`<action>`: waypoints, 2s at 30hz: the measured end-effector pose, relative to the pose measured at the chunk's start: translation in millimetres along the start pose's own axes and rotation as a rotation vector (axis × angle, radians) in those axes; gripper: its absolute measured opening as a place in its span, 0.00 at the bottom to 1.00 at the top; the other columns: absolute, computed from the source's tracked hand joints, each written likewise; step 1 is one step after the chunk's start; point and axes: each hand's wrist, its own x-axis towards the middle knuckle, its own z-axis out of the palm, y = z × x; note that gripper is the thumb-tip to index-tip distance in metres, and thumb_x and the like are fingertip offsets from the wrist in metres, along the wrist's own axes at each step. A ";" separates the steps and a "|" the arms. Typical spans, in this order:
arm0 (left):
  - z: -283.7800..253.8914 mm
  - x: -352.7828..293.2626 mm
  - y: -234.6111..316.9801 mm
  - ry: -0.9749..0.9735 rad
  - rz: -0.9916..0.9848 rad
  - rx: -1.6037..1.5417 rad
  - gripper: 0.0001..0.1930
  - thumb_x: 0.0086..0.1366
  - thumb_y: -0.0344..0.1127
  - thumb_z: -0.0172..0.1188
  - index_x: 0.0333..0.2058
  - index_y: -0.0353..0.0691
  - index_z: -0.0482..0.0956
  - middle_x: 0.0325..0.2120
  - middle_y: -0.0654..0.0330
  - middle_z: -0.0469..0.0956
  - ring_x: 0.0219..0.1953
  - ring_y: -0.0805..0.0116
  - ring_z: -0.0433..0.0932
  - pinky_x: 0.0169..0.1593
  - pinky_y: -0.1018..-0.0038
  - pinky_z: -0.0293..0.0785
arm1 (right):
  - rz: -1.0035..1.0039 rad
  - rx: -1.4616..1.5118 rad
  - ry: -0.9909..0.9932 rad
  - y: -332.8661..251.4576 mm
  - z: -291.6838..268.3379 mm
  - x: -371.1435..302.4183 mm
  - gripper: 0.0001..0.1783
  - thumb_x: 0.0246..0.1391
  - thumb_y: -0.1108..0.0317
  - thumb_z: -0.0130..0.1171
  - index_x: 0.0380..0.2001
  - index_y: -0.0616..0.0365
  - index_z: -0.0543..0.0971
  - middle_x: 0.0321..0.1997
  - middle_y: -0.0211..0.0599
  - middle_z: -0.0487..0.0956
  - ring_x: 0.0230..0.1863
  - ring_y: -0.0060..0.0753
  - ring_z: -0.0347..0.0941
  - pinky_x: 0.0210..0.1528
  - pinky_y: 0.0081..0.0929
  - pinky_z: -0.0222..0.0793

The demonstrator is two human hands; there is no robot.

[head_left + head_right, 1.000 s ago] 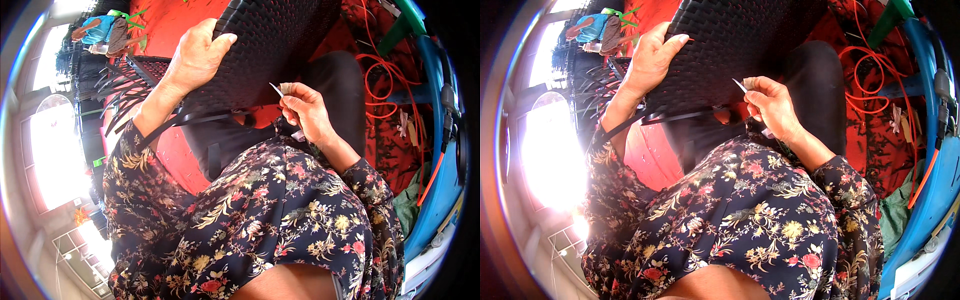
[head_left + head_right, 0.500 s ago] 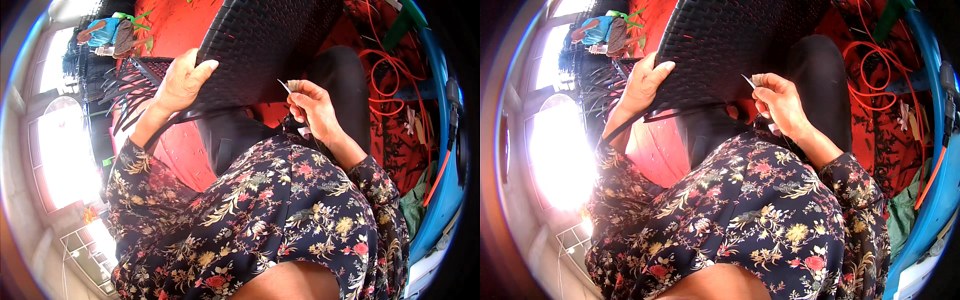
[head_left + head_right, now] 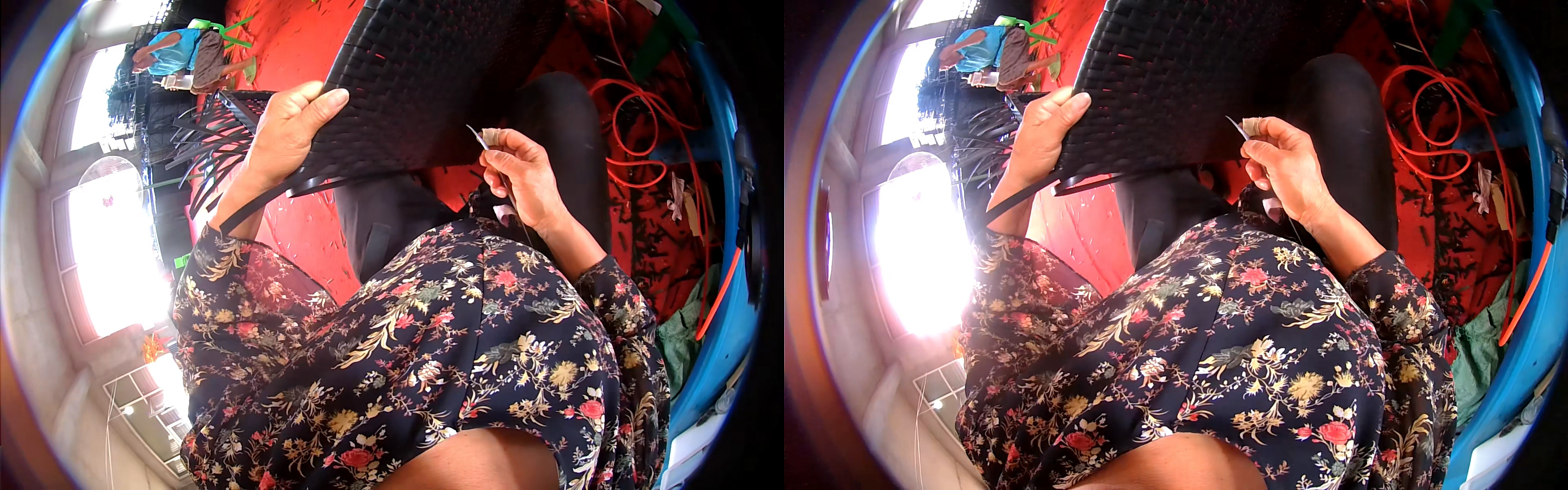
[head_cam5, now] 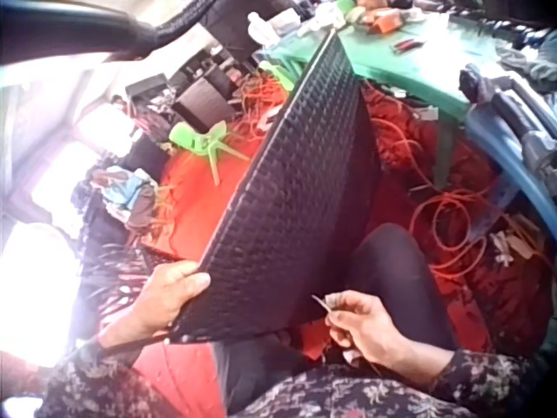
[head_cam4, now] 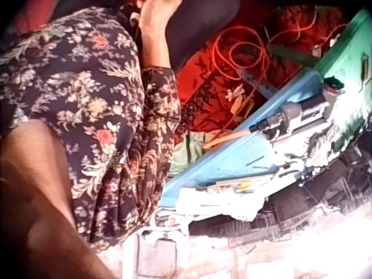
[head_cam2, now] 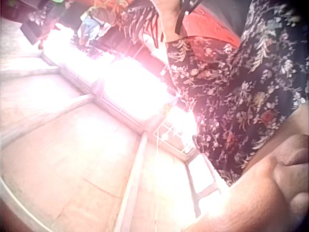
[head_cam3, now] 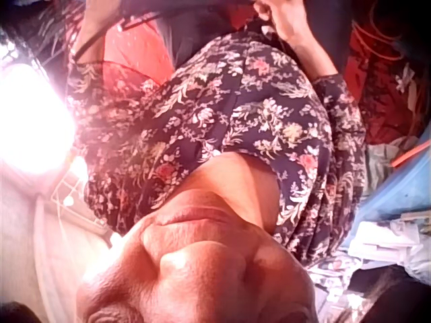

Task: The person weaves strips of material around the frame of a piece of furniture, securing the ends using a pneumatic stapler and cutting excess material with pliers.

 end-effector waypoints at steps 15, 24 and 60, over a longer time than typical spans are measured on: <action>7.6 -1.6 12.2 0.129 0.141 0.358 0.15 0.61 0.38 0.57 0.22 0.34 0.68 0.14 0.68 0.60 0.20 0.81 0.58 0.23 0.76 0.57 | 0.020 -0.034 -0.008 -3.5 1.1 -1.8 0.10 0.56 0.75 0.52 0.42 0.62 0.73 0.27 0.28 0.72 0.22 0.14 0.64 0.19 0.11 0.56; 5.2 0.3 2.2 0.147 0.306 0.371 0.16 0.61 0.38 0.57 0.21 0.34 0.66 0.14 0.62 0.60 0.19 0.75 0.57 0.23 0.73 0.58 | 0.039 0.001 0.006 -4.2 2.3 -2.8 0.10 0.55 0.75 0.52 0.42 0.61 0.73 0.27 0.28 0.72 0.22 0.14 0.64 0.19 0.11 0.55; 7.7 5.2 21.0 0.213 0.342 0.630 0.21 0.59 0.45 0.61 0.20 0.33 0.67 0.12 0.52 0.63 0.15 0.62 0.61 0.22 0.68 0.60 | 0.050 0.008 -0.026 0.5 0.0 -1.9 0.12 0.52 0.77 0.52 0.42 0.64 0.72 0.28 0.31 0.73 0.22 0.15 0.66 0.19 0.12 0.57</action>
